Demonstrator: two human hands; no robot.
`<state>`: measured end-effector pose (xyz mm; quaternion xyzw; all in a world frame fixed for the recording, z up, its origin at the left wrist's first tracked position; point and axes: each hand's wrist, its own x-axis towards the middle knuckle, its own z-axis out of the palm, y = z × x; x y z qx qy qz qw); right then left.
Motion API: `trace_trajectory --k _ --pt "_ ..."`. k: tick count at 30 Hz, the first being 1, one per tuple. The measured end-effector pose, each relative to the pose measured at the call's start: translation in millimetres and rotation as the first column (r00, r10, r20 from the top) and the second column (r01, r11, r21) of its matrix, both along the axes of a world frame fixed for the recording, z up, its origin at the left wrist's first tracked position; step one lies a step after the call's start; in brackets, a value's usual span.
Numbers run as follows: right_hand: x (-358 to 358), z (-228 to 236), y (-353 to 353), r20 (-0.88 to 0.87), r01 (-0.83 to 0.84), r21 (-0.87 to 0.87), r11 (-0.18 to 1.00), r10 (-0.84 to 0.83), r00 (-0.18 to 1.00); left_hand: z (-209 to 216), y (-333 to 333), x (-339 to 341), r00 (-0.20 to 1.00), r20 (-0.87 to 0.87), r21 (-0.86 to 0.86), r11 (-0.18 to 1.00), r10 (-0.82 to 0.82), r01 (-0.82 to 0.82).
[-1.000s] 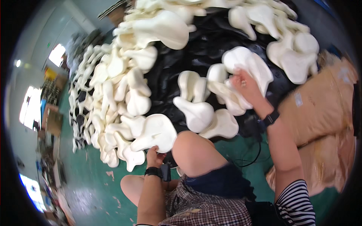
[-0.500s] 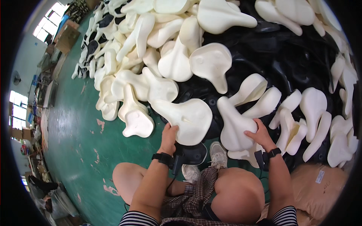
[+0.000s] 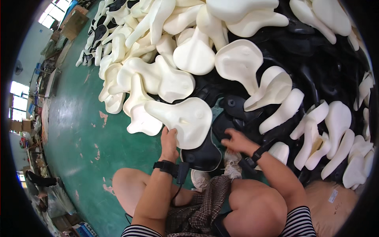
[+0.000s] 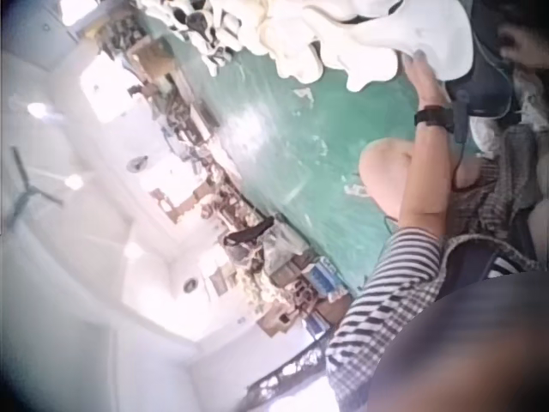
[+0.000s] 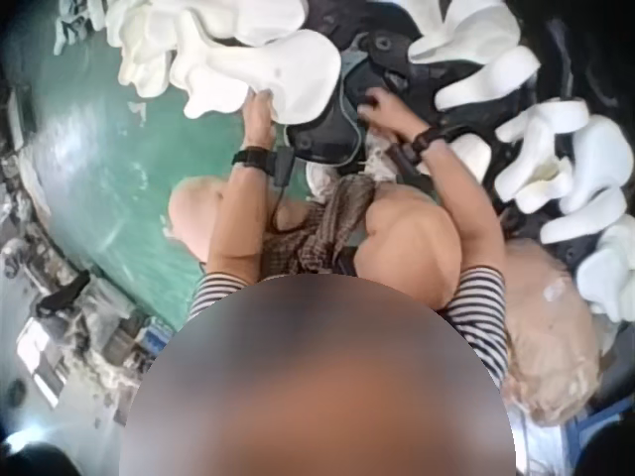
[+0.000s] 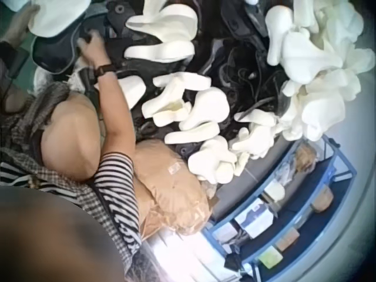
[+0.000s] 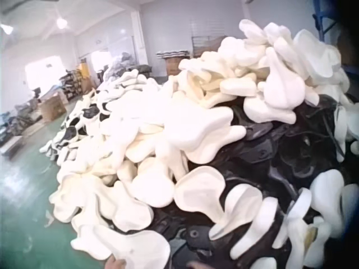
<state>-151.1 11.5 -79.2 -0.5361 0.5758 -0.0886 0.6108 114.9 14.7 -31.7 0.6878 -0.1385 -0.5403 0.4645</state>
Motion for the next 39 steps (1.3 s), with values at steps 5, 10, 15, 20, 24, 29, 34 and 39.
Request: trace_trajectory --k 5,10,15,20,24,29,34,39 --pt "12 -75 49 0.239 0.307 0.107 0.946 -0.324 0.915 -5 0 4 0.999 -0.034 -0.08 0.997 -0.017 0.014" --pt "-7 -5 18 0.277 0.672 0.408 0.618 -0.785 0.554 9 -21 32 0.974 0.134 -0.048 0.981 -0.181 0.189" --pt "-48 108 7 0.479 0.516 0.306 0.8 -0.598 0.643 42 -62 40 0.884 0.243 -0.153 0.884 -0.4 0.442" --pt "-54 153 -12 0.421 0.562 -0.549 0.619 -0.376 0.826 89 -115 -14 0.785 0.267 -0.226 0.755 -0.56 0.615" --pt "-54 170 -35 0.473 0.605 -0.635 0.481 -0.377 0.796 109 -121 -59 0.742 0.102 -0.373 0.666 -0.662 0.646" --pt "-68 138 -37 0.203 0.362 -0.767 0.529 -0.336 0.92 67 -85 -84 0.691 -0.344 -0.387 0.766 -0.636 0.513" --pt "-66 119 -29 0.193 0.289 -0.778 0.558 -0.226 0.955 56 -59 -94 0.704 -0.46 -0.228 0.838 -0.541 0.495" --pt "-67 115 -37 0.131 0.198 -0.797 0.571 -0.156 0.979 51 -57 -88 0.675 -0.586 -0.109 0.869 -0.448 0.483"
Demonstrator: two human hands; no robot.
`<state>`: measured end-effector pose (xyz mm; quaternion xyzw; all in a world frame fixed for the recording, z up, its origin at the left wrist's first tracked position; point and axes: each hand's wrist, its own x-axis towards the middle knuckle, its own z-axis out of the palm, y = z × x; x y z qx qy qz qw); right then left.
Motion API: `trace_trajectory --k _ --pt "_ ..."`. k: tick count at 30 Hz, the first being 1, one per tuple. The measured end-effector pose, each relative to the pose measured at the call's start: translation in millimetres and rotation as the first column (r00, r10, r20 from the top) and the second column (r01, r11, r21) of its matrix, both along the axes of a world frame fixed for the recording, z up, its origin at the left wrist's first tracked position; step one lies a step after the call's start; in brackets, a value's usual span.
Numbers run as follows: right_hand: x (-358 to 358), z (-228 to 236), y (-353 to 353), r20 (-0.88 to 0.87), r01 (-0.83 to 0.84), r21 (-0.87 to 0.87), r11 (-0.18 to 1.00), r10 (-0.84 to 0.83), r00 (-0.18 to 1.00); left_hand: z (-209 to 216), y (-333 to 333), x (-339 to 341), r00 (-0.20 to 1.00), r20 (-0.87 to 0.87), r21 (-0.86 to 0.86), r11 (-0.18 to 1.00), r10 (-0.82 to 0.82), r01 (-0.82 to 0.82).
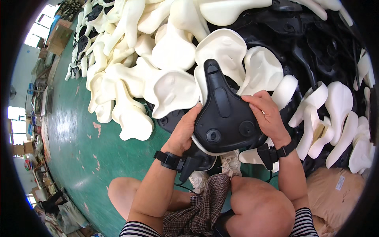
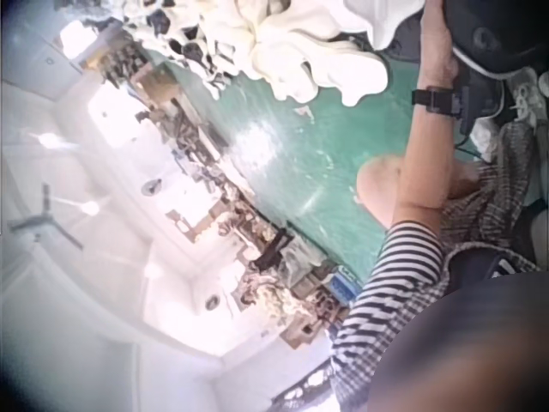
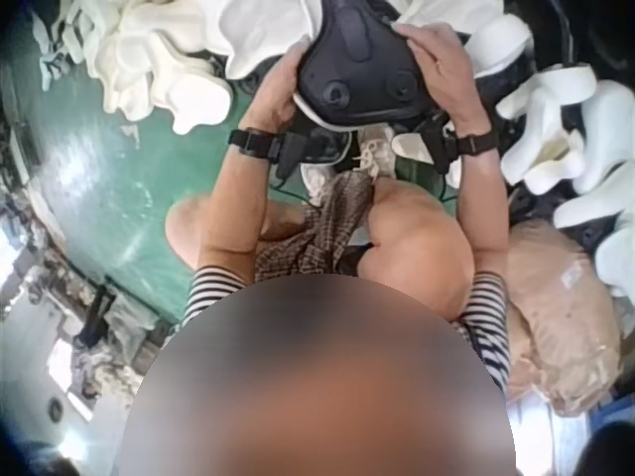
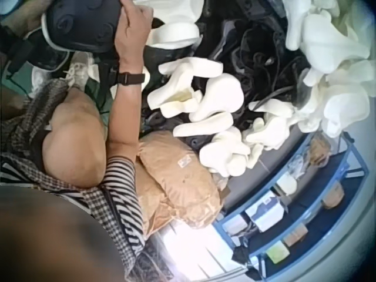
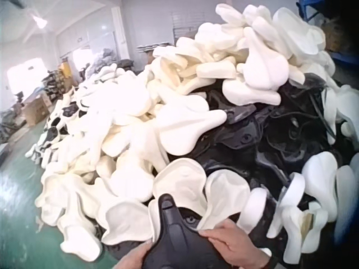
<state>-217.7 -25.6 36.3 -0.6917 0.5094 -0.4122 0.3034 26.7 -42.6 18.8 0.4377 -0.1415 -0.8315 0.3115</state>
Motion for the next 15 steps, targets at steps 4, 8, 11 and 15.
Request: trace_trajectory --k 4,8,11,15 --pt "3 -6 -6 -0.001 -0.073 0.044 0.996 0.073 0.997 1 2 1 0.997 0.076 -0.018 0.999 -0.033 0.035" --pt "16 -25 4 -0.013 0.036 -0.037 0.999 -0.036 0.999 -9 5 2 0.996 0.065 -0.104 0.993 0.058 -0.051" --pt "21 -33 11 0.007 0.135 -0.09 0.987 -0.135 0.991 -7 7 2 0.998 0.023 -0.104 0.993 0.055 -0.052" --pt "18 -39 10 -0.124 0.041 -0.218 0.975 -0.069 0.99 -11 6 7 0.995 0.086 -0.122 0.992 0.048 -0.038"
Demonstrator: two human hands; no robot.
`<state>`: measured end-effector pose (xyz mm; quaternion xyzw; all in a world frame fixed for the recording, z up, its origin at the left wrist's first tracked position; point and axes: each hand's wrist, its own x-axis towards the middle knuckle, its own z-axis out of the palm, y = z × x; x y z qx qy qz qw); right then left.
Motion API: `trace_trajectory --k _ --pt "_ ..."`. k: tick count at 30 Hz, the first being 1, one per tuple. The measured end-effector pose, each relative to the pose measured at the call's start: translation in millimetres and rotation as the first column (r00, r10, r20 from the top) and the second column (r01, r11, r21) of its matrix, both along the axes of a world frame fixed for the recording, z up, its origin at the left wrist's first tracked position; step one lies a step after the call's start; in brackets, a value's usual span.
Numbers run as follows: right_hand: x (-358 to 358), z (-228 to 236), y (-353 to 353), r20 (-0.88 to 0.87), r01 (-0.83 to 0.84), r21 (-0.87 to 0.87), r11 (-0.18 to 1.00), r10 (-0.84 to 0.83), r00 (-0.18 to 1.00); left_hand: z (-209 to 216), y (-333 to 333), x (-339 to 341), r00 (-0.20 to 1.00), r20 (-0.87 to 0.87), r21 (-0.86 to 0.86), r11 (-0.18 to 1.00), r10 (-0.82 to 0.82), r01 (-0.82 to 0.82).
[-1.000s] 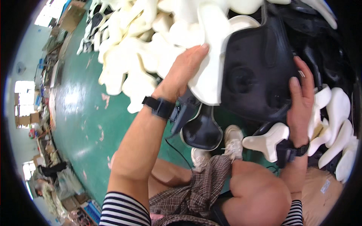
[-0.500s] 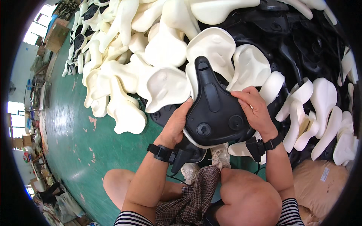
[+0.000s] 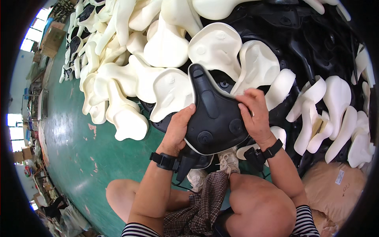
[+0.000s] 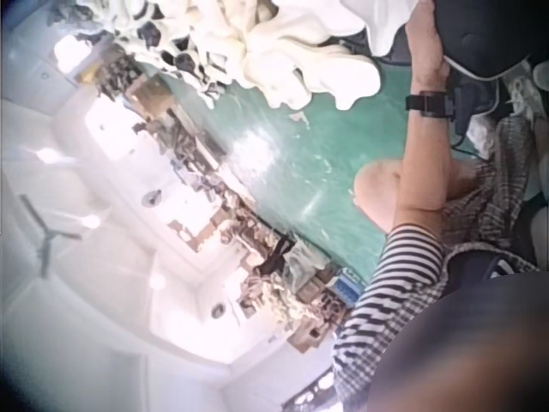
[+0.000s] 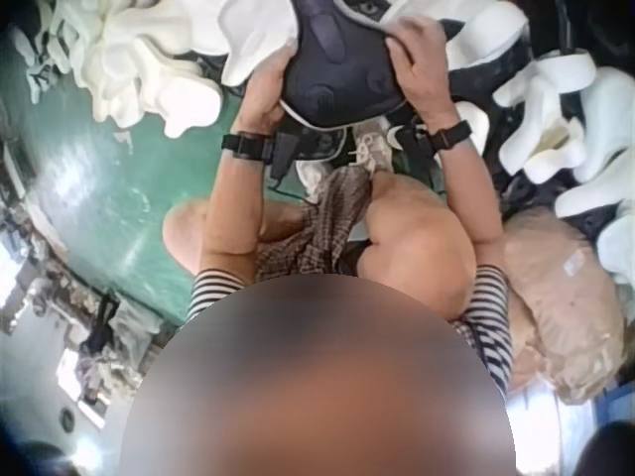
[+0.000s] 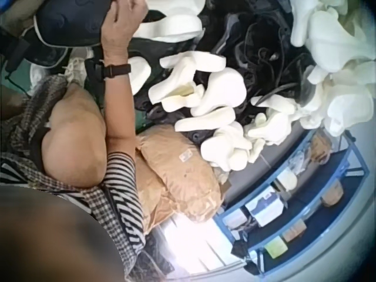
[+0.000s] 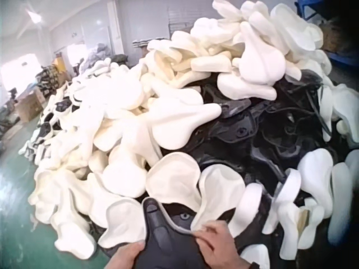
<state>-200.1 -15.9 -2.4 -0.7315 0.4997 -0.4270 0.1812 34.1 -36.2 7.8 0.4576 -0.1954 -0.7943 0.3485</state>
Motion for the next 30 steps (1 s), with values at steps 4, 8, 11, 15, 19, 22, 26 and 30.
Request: trace_trajectory --k 4,8,11,15,19,22,26,30 --pt "10 -3 7 0.451 0.129 0.362 0.923 -0.295 0.843 -5 1 -3 0.98 -0.053 0.097 0.978 0.19 -0.185" --pt "16 -28 20 0.711 -0.216 0.666 0.714 -0.52 0.474 -4 9 -13 0.987 -0.068 0.049 0.989 0.143 -0.14" --pt "9 -31 28 0.769 -0.247 0.608 0.754 -0.482 0.42 -12 1 -4 0.991 -0.074 -0.05 0.992 0.112 -0.116" --pt "1 -40 52 0.777 -0.361 0.614 0.702 -0.458 0.431 6 -18 3 0.874 -0.098 -0.161 0.859 0.476 -0.486" --pt "-3 -38 58 0.798 -0.426 0.594 0.682 -0.433 0.42 3 -18 5 0.892 -0.136 -0.215 0.866 0.43 -0.451" --pt "4 -42 62 0.801 -0.423 0.59 0.688 -0.43 0.417 -2 -14 9 0.887 -0.107 -0.241 0.854 0.45 -0.462" --pt "-2 -48 65 0.81 -0.422 0.571 0.704 -0.402 0.426 -7 -9 3 0.875 -0.069 -0.243 0.843 0.479 -0.481" --pt "-3 -59 72 0.649 -0.34 0.709 0.618 -0.382 0.659 -22 -6 12 0.869 0.186 -0.389 0.846 0.459 -0.363"
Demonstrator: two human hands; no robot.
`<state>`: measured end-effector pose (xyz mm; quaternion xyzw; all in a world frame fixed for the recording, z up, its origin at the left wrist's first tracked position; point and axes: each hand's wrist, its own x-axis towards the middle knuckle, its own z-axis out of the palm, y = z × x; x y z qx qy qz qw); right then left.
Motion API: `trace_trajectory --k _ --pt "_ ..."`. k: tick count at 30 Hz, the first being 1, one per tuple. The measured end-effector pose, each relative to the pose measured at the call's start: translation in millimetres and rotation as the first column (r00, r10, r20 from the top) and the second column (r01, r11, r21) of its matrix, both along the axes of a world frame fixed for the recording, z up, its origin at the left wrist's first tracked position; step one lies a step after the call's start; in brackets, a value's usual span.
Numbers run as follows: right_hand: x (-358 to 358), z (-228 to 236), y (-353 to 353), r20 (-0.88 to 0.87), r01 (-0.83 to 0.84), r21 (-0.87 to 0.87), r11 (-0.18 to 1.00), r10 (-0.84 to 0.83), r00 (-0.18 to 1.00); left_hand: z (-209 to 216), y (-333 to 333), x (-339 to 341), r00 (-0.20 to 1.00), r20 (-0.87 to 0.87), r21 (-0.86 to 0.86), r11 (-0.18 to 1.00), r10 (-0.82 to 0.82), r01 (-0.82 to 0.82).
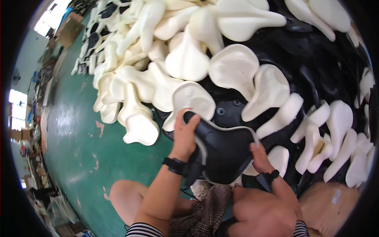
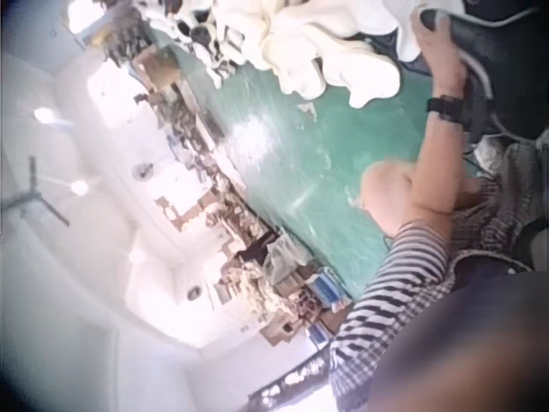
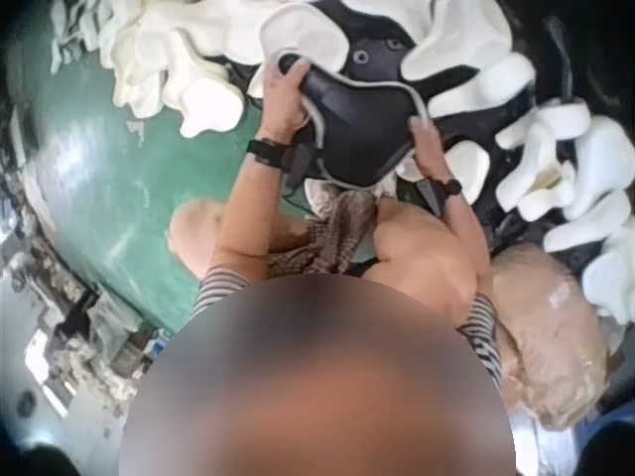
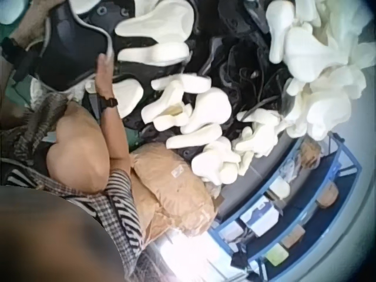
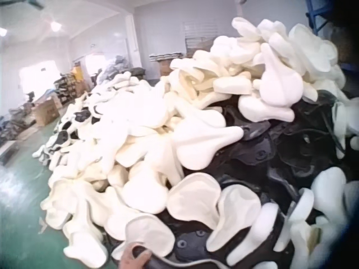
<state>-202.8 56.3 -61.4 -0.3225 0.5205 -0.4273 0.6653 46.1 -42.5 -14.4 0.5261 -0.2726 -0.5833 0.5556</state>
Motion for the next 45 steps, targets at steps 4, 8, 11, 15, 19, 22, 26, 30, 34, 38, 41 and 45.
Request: trace_trajectory --k 4,8,11,15,19,22,26,30,34,38,41,45 --pt "-6 -5 1 -0.071 -0.42 0.151 0.895 0.434 0.898 -29 14 46 0.98 -0.131 0.289 0.94 -0.148 0.181" --pt "-15 -29 3 -0.777 -0.417 -0.165 0.894 0.142 0.613 -83 16 80 0.857 0.404 0.409 0.901 -0.32 0.144" --pt "-15 -19 1 -0.877 -0.449 -0.286 0.846 -0.042 0.479 -84 10 73 0.707 0.678 0.33 0.943 -0.203 -0.046" --pt "-24 -5 -2 -0.952 -0.578 -0.246 0.778 -0.08 0.296 -81 -1 50 0.819 0.567 0.219 0.975 -0.086 -0.049" --pt "-41 -22 3 -0.98 -0.699 -0.082 0.71 -0.185 -0.073 -93 -11 42 0.981 0.182 0.372 0.919 0.066 -0.131" --pt "-57 -25 -2 -0.986 -0.677 -0.145 0.721 -0.162 0.039 -101 -14 41 0.974 -0.1 0.542 0.832 0.206 -0.12" --pt "-60 55 -33 -0.871 -0.533 -0.492 0.689 -0.395 0.292 -115 -28 54 0.97 -0.195 0.695 0.719 0.148 0.03" --pt "-70 112 -39 -0.761 -0.231 -0.541 0.809 -0.354 0.543 -131 -38 60 0.993 -0.114 0.716 0.695 0.015 0.071" --pt "-77 56 -39 -0.553 0.186 -0.596 0.781 -0.568 0.609 -139 -38 42 0.998 -0.056 0.726 0.684 -0.039 0.067" --pt "-87 11 -31 -0.633 0.284 -0.435 0.854 -0.515 0.578 -129 -35 38 0.994 -0.073 0.643 0.766 0.078 -0.013" --pt "-90 22 -27 -0.913 -0.039 0.026 0.999 0.039 0.405 -86 -19 35 0.96 0.023 0.528 0.812 0.278 -0.247" --pt "-101 28 -13 -0.984 -0.111 0.006 0.994 0.025 0.178 -37 -6 60 0.938 0.129 0.158 0.928 0.321 -0.339"
